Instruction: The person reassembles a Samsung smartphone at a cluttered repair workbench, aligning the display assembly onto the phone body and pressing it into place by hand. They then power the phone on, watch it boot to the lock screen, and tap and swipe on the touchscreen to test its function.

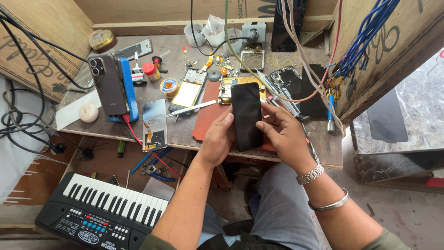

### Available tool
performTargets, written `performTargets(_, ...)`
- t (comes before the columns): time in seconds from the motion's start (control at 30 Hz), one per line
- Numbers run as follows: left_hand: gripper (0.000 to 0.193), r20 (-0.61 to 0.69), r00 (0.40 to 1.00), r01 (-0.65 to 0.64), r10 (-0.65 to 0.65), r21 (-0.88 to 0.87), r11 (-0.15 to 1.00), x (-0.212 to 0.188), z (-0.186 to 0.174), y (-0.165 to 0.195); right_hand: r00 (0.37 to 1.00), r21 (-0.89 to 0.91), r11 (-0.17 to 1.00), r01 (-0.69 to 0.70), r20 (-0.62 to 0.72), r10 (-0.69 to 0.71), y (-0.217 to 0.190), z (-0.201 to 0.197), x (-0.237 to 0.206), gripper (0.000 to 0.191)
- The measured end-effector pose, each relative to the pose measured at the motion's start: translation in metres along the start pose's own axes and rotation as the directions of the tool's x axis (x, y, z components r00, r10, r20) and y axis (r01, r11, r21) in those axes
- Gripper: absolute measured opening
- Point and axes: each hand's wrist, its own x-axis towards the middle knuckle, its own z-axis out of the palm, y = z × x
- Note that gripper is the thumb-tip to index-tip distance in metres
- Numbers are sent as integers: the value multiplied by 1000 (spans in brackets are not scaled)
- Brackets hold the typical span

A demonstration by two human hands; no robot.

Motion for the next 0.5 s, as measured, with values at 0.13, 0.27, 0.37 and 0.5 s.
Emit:
performTargets(0.13, 55, 25, 996, 88, -85, -162, 983, 9, 27, 0, 1000, 155, 988, -11, -2, 11, -10, -9, -2, 52)
performTargets(0.27, 63, 24, 996, 85, -82, -349, 933, 14, 55, 3, 998, 119, 991, 67, -27, -65, -34, -20, -12, 54)
performTargets(0.37, 63, -13, 999, 39, -49, -428, 903, 13, 63, 8, 998, 185, 981, 57, -31, -53, -46, -22, -16, 55)
performTargets(0.5, 63, -49, 999, -16, -7, -451, 892, 17, 61, 1, 999, 280, 959, 42, -20, -37, -42, -31, -11, 54)
